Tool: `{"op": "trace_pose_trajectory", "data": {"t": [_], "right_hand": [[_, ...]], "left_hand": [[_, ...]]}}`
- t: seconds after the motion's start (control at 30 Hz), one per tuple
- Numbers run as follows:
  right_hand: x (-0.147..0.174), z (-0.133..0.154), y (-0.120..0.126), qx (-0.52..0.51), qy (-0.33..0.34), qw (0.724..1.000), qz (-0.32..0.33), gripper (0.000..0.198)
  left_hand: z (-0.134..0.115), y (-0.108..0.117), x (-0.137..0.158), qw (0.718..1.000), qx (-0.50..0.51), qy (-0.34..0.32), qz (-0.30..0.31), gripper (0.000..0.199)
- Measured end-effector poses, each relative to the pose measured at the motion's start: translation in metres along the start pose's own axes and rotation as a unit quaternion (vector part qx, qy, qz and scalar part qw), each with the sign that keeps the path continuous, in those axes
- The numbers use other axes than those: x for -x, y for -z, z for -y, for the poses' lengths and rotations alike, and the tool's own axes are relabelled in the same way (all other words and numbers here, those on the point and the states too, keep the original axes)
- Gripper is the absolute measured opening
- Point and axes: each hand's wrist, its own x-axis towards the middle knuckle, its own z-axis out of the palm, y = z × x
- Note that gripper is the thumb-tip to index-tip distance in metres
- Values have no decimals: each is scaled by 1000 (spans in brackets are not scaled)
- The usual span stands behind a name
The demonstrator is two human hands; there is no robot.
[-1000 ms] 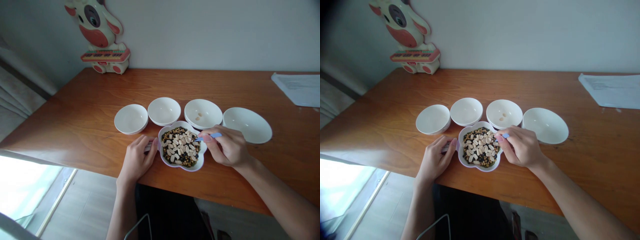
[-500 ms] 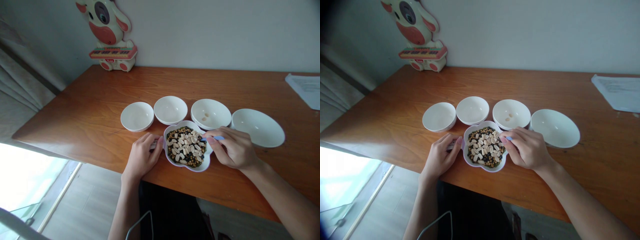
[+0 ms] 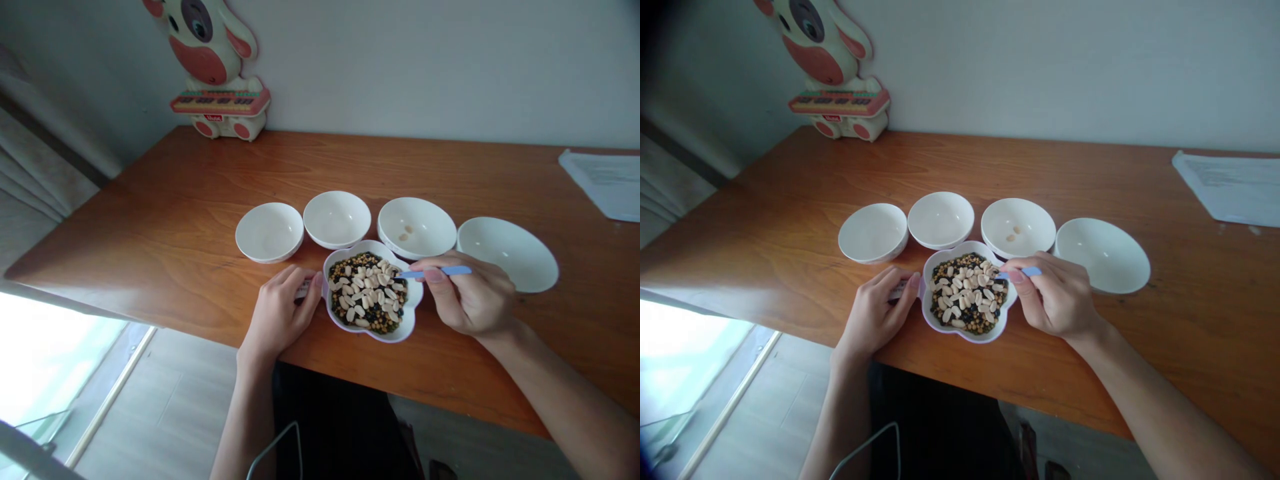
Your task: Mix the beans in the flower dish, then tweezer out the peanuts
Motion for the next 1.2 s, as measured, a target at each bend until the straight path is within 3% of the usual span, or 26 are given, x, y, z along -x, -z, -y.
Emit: {"op": "trace_pose_trajectory", "data": {"t": [0.67, 0.97, 1.1, 1.2], "right_hand": [[0, 0, 5, -8, -4, 998, -57, 25], [4, -1, -3, -1, -38, 993, -110, 23], [-4, 3, -8, -4, -72, 993, -89, 21], [-19, 7, -13, -8, -60, 995, -77, 21]], "left_hand": [[0, 0, 0, 1000, -2, 0, 0, 21], [-1, 1, -1, 1000, 5, 4, 6, 23], [0, 1, -1, 1000, 5, 3, 11, 25], [0, 1, -1, 1000, 7, 1, 14, 26]]}}
